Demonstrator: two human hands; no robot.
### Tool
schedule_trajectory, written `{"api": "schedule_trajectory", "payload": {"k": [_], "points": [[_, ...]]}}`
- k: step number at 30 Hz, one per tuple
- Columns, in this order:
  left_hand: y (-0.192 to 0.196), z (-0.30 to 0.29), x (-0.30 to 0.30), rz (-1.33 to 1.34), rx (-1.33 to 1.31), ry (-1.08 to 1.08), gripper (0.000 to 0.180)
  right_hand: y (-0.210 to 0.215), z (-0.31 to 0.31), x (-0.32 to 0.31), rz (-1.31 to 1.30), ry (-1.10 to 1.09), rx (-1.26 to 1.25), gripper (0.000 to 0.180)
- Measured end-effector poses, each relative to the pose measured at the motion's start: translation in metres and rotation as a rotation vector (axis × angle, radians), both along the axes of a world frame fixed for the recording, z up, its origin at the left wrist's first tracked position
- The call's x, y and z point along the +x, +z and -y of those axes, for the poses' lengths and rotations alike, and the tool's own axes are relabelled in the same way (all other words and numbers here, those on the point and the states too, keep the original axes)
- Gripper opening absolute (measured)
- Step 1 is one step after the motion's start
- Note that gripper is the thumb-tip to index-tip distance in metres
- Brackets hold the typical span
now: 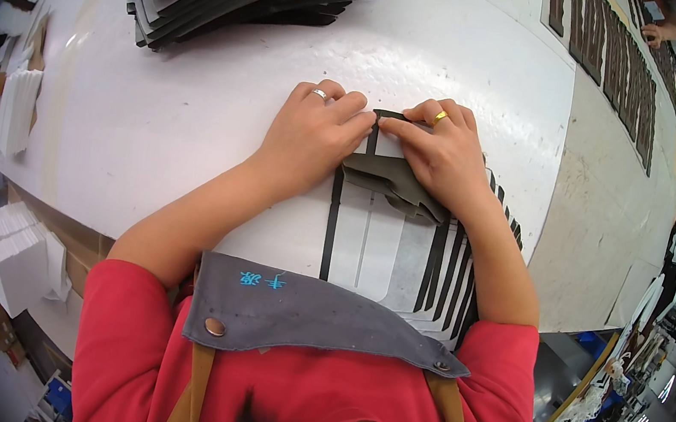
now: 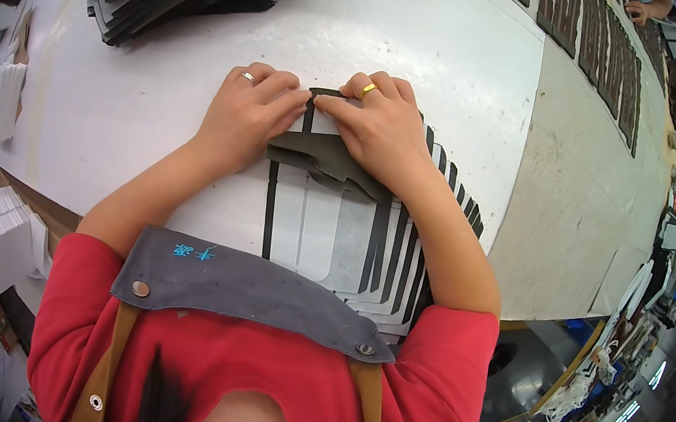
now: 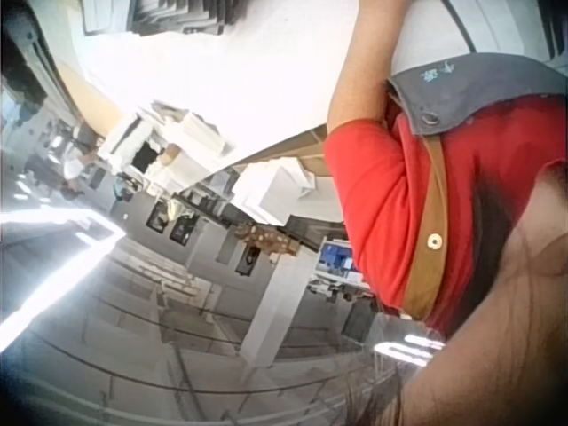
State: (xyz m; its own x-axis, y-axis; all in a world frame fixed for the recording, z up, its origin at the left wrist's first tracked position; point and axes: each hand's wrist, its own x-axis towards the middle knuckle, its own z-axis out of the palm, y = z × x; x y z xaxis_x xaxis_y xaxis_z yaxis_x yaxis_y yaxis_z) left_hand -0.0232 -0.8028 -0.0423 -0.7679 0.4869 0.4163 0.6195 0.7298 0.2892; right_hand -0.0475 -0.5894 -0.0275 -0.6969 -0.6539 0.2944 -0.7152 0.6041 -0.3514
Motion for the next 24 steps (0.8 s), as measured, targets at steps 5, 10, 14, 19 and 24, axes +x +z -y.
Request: {"api": "schedule_trajectory", "payload": {"k": [5, 10, 14, 19, 24], "points": [[0.007, 0.003, -0.007, 0.303, 0.25, 0.052, 0.017, 0.003, -0.005, -0.005, 0.089, -0.171, -0.057, 0.009], [0.036, 0.003, -0.03, 0.964, 0.709, 0.063, 0.025, 0.031, -0.01, 0.0, 0.005, -0.123, 0.014, 0.01], [0.066, -0.002, -0.032, 1.164, 0.52, -0.115, 0.025, 0.072, -0.01, 0.034, 0.266, -0.064, 0.039, 0.008], [0.061, -0.02, -0.005, 0.936, 0.293, -0.152, 0.023, 0.063, -0.022, 0.019, 0.61, -0.219, -0.174, 0.009], [0.028, -0.031, 0.005, 0.408, 0.165, -0.012, 0.023, 0.02, -0.023, -0.002, 0.345, -0.167, -0.053, 0.02]]}}
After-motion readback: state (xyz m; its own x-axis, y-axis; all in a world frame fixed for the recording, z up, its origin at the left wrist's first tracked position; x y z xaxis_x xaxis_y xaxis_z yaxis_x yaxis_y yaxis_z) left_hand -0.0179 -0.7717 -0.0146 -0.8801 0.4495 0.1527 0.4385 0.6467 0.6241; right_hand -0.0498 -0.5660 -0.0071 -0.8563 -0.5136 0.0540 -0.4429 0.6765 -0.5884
